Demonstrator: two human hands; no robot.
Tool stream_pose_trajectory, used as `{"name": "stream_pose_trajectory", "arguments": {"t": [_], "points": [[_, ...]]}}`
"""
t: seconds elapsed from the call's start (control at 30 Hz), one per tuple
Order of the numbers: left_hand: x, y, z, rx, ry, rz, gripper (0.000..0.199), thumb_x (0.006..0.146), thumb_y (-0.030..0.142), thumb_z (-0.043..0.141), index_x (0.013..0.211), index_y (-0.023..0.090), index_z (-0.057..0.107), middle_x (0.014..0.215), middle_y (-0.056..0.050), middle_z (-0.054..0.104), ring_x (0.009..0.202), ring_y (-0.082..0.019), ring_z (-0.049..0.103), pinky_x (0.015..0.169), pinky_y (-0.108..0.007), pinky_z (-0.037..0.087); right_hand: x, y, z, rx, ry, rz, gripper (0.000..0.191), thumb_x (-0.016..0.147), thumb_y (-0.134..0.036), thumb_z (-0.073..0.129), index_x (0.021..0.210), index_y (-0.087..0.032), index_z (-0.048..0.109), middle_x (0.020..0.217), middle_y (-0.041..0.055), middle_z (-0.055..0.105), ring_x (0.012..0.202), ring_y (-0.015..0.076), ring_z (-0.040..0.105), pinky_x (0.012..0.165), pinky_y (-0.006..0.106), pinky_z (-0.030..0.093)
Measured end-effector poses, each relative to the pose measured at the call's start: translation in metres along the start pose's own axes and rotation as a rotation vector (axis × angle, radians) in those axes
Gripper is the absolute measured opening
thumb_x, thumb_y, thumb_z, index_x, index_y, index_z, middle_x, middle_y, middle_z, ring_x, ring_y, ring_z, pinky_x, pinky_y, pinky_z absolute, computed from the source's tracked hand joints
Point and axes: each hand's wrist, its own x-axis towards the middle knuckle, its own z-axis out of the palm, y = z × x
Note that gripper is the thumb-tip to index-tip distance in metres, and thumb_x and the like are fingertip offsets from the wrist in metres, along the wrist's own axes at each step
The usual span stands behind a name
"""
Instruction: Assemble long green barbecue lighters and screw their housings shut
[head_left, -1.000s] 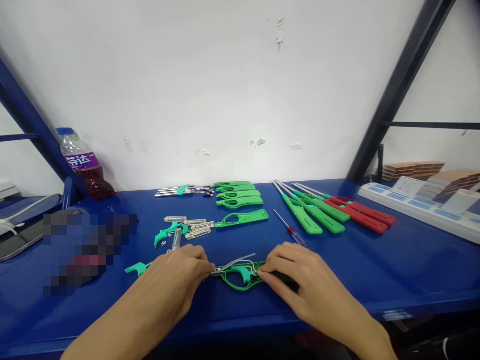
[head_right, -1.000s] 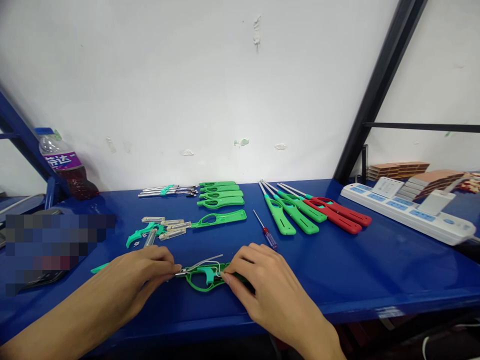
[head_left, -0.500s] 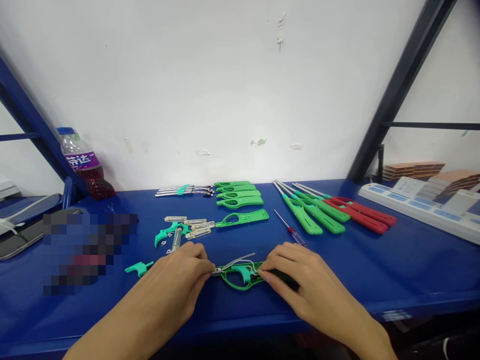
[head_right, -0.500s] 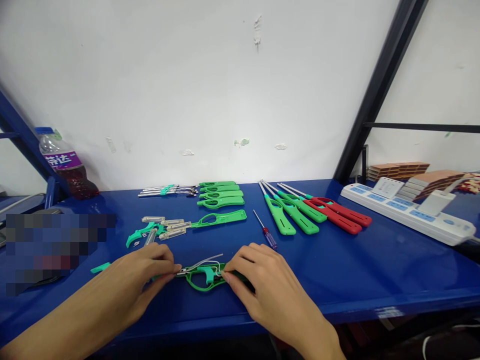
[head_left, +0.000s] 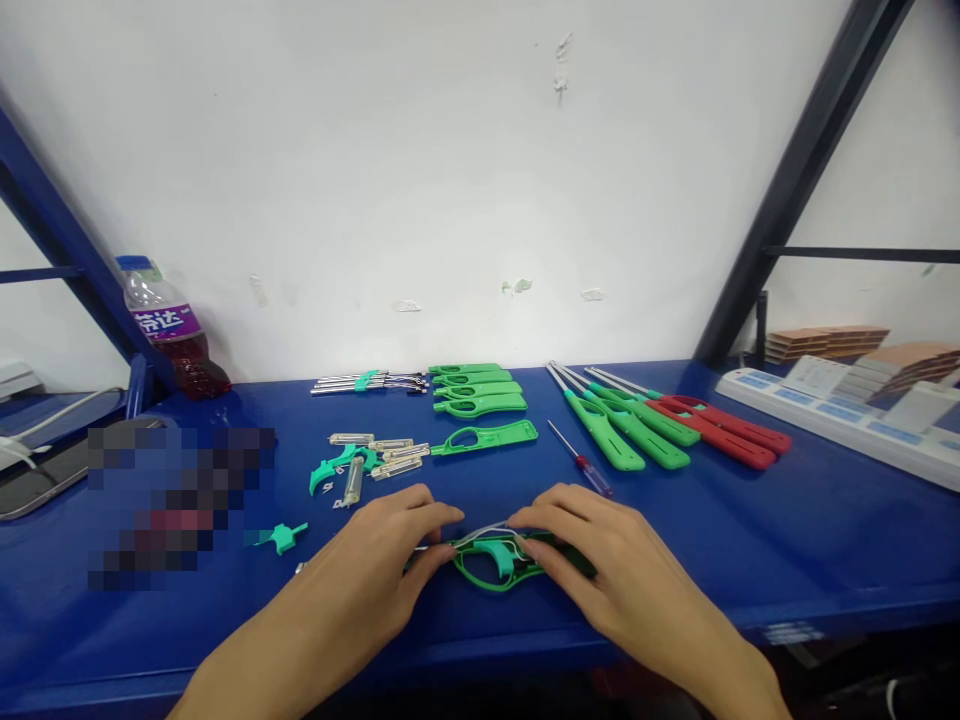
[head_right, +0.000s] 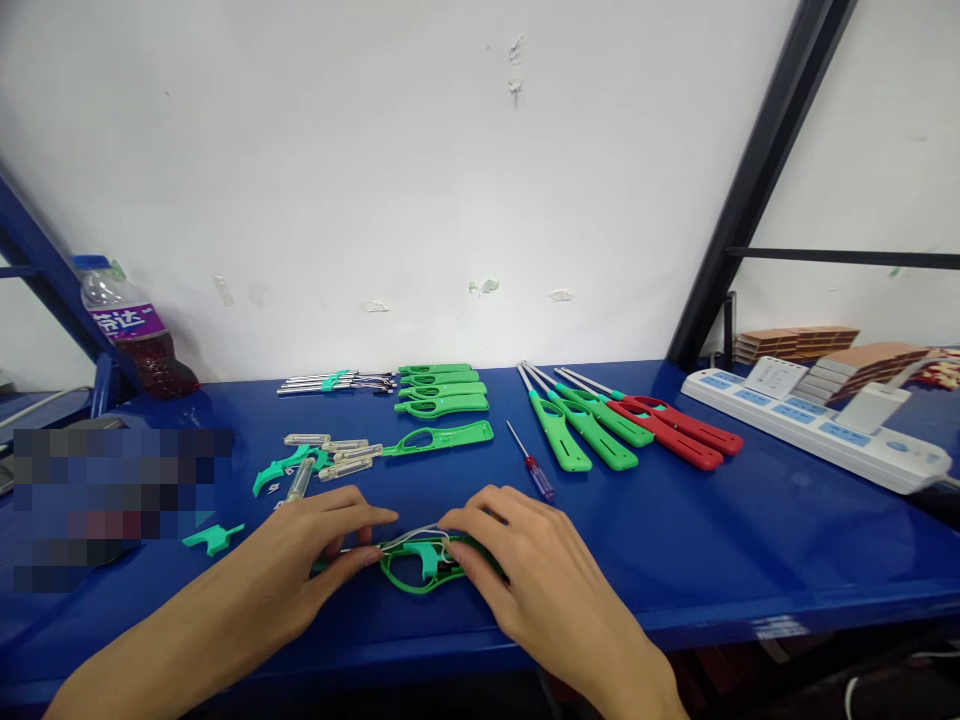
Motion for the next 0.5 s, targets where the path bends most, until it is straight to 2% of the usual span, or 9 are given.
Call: {"name": "stream_pose_trajectory", "arguments": {"t": [0.17, 0.5], "points": [[-0.0035, 0.0015, 0.0016, -0.098, -0.024, 0.105, 0.035, 0.11, 0.02, 0.04, 0.112, 0.028, 0.074, 0.11, -0.001, 0.061, 0.093, -0.017, 0.065, 0.084, -0.032, 0.048, 0.0007, -0.0007, -0.0008, 0.025, -0.032, -0.023, 0.024, 0.112, -0.023, 0.052, 0.124, -0.034, 0.069, 0.117, -0.0022, 0.07, 0.103, 0.0171, 0.067, 0.09, 0.034, 0.049], [-0.0033, 0.0009, 0.0019, -0.127, -0.035, 0.107, 0.034, 0.11, 0.019, 0.039, 0.116, 0.031, 0.071, 0.111, 0.0, 0.059, 0.098, -0.017, 0.063, 0.088, -0.032, 0.046, 0.001, 0.0008, -0.0019, 0.029, -0.027, -0.087, 0.03, 0.111, -0.02, 0.053, 0.13, -0.038, 0.068, 0.123, -0.0085, 0.076, 0.107, 0.0158, 0.069, 0.101, 0.034, 0.047]]}}
